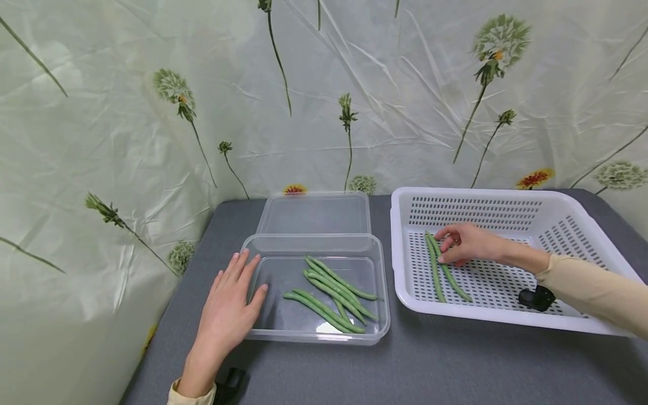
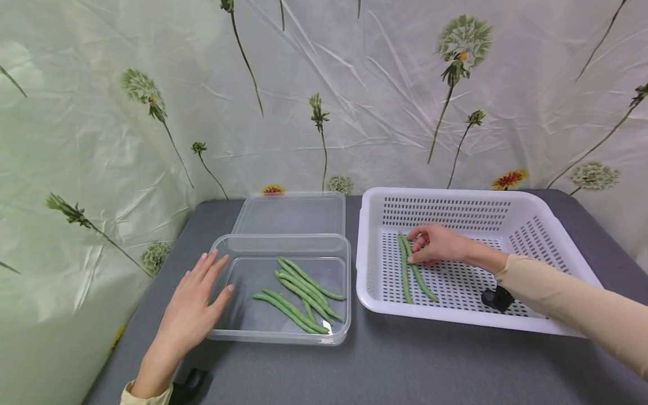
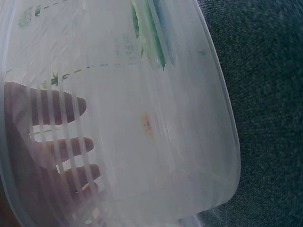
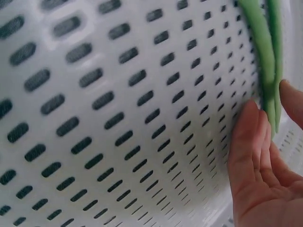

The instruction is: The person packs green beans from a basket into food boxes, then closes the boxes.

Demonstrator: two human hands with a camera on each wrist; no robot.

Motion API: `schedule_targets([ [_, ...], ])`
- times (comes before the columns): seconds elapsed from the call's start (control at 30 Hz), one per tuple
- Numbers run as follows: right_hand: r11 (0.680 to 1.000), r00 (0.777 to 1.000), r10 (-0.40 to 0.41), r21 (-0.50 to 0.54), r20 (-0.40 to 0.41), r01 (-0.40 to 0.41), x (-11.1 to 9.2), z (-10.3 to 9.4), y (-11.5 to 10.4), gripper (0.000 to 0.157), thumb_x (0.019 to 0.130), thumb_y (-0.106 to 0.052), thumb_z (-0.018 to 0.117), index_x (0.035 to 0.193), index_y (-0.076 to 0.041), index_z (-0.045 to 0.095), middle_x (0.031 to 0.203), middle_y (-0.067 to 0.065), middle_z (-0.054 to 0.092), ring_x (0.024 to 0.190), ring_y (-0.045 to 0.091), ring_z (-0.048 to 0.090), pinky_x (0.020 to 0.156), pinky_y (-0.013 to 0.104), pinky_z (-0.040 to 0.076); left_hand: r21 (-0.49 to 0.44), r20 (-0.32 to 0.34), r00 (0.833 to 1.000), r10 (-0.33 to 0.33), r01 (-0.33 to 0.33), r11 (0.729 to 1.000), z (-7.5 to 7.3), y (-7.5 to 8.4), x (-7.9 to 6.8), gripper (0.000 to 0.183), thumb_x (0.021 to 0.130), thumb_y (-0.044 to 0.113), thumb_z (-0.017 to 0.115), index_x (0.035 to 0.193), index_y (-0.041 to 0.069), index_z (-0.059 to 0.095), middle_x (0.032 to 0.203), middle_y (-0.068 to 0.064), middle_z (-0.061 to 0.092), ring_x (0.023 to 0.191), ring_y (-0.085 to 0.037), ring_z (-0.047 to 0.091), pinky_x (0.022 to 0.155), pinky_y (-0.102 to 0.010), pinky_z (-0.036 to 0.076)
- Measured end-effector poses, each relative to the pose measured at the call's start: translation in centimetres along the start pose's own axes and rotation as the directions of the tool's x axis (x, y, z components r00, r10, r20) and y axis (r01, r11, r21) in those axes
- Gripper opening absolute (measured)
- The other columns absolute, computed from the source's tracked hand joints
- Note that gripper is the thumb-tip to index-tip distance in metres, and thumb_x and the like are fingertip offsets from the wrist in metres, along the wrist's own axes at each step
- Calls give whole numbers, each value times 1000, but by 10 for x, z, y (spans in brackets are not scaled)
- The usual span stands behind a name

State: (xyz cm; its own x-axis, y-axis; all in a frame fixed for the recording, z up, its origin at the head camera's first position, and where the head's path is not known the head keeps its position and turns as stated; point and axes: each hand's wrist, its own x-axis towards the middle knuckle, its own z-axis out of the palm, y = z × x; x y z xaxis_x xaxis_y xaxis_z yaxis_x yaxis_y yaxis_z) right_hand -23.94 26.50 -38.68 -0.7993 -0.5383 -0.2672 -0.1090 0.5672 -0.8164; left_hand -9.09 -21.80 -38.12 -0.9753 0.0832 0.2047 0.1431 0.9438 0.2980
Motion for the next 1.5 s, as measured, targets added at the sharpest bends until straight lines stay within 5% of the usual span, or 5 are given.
schedule_targets([
  [0.27, 990, 999, -50, -133, -8, 49, -1, 1, -4, 60, 83, -8, 78, 130, 11, 47, 96, 11, 57, 71, 18, 55, 55, 30, 53, 3, 2, 1000, 8, -8, 1000, -1, 2, 3, 59, 98, 28, 59, 151, 7, 40, 159, -14, 27, 148, -31, 16, 114, -60, 16],
  [0.6, 981, 997, -67, -185, -25, 61, -3, -2, -11, 57, 80, 1, 72, 131, 16, 52, 98, 9, 64, 82, 19, 56, 63, 24, 49, -5, 12, 1000, -9, 9, 1000, 0, 2, 0, 59, 99, 29, 59, 151, 9, 40, 160, -13, 26, 148, -30, 15, 114, -60, 15],
  [1.0, 1000, 996, -7, -4, 92, 7, -10, -14, -24, 28, 89, -1, 63, 114, 7, 53, 106, 17, 57, 88, 24, 56, 69, 33, 54, -1, -2, 1000, 7, -7, 1000, -1, 3, 0, 60, 99, 28, 59, 152, 8, 38, 160, -14, 26, 148, -30, 16, 114, -59, 17],
  [1.17, 997, 993, -12, 81, 121, 2, -16, -18, -35, 34, 94, -3, 60, 123, 9, 47, 104, 23, 64, 85, 28, 65, 68, 40, 59, 8, -9, 1000, 12, -12, 1000, -2, 3, 1, 60, 99, 27, 59, 151, 7, 38, 159, -15, 26, 148, -32, 18, 114, -58, 17],
  [1.5, 996, 999, -27, 86, -19, 28, -30, -18, -50, 47, 93, -13, 69, 131, 6, 50, 105, 24, 66, 81, 26, 68, 64, 43, 60, 3, -4, 1000, 10, -10, 1000, 0, 2, 0, 61, 98, 27, 60, 151, 5, 38, 159, -17, 26, 147, -34, 19, 114, -59, 17],
])
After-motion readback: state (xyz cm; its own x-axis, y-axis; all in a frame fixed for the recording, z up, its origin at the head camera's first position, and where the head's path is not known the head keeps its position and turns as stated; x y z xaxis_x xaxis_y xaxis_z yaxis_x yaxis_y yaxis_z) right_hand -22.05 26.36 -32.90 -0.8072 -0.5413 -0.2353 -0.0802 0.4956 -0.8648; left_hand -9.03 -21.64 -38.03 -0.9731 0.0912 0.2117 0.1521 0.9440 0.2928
